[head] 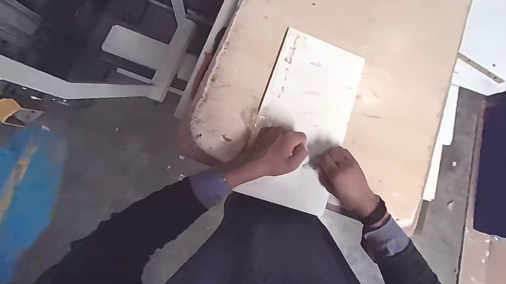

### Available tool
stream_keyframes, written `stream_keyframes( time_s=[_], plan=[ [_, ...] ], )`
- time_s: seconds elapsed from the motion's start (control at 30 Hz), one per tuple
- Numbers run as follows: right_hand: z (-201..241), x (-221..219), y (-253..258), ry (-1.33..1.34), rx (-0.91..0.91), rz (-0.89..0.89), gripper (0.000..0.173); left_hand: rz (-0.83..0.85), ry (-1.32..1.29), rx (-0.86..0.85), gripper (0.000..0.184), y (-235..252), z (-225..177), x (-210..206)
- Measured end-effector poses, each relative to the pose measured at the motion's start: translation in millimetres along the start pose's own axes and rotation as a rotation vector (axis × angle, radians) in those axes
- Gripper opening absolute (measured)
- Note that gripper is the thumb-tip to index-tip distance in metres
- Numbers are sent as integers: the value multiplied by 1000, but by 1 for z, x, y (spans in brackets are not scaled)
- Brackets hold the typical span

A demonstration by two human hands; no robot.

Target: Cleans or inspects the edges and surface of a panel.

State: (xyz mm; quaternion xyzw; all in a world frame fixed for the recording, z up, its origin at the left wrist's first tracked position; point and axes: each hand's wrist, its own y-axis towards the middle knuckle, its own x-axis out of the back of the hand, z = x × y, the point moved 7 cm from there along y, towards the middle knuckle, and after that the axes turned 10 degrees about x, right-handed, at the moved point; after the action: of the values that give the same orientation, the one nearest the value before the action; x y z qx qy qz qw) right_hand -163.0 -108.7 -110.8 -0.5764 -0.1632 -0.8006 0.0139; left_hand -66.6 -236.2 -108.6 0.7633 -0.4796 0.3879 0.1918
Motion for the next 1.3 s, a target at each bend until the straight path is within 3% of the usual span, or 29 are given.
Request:
stream_keyframes(
  time_s=[0.1,0.2,0.37,0.43,0.6,0.7,0.8,0.93,1.07,1.2,1.3],
  plan=[
    [-8,2,-1,108,-53,-25,18,-62,47,-96,37,-5,1,-14],
    [-13,7,2,193,-112,-77,17,-19,62,-78,44,-5,0,-18],
    [-25,11,1,398,-252,-156,15,18,137,-36,71,-3,-6,-26],
    [-28,10,0,484,-303,-175,14,22,167,-41,69,2,-12,-31],
    [-30,11,-6,668,-366,-233,10,111,176,-68,41,24,-34,-40],
    [-32,15,-13,665,-366,-325,12,167,198,-42,33,32,-42,-47],
    [-30,20,-27,637,-419,-539,11,181,252,-65,23,34,-48,-53],
    [-17,23,-49,780,-681,-1019,11,146,229,-98,23,34,-52,-54],
    [-2,-1,-58,853,-776,-1177,11,80,225,-74,23,33,-51,-53],
    [-13,-3,-66,879,-927,-1125,9,-68,220,-76,23,32,-49,-49],
    [-33,8,-57,719,-871,-660,25,-78,194,-30,25,34,-47,-48]
  ],
)
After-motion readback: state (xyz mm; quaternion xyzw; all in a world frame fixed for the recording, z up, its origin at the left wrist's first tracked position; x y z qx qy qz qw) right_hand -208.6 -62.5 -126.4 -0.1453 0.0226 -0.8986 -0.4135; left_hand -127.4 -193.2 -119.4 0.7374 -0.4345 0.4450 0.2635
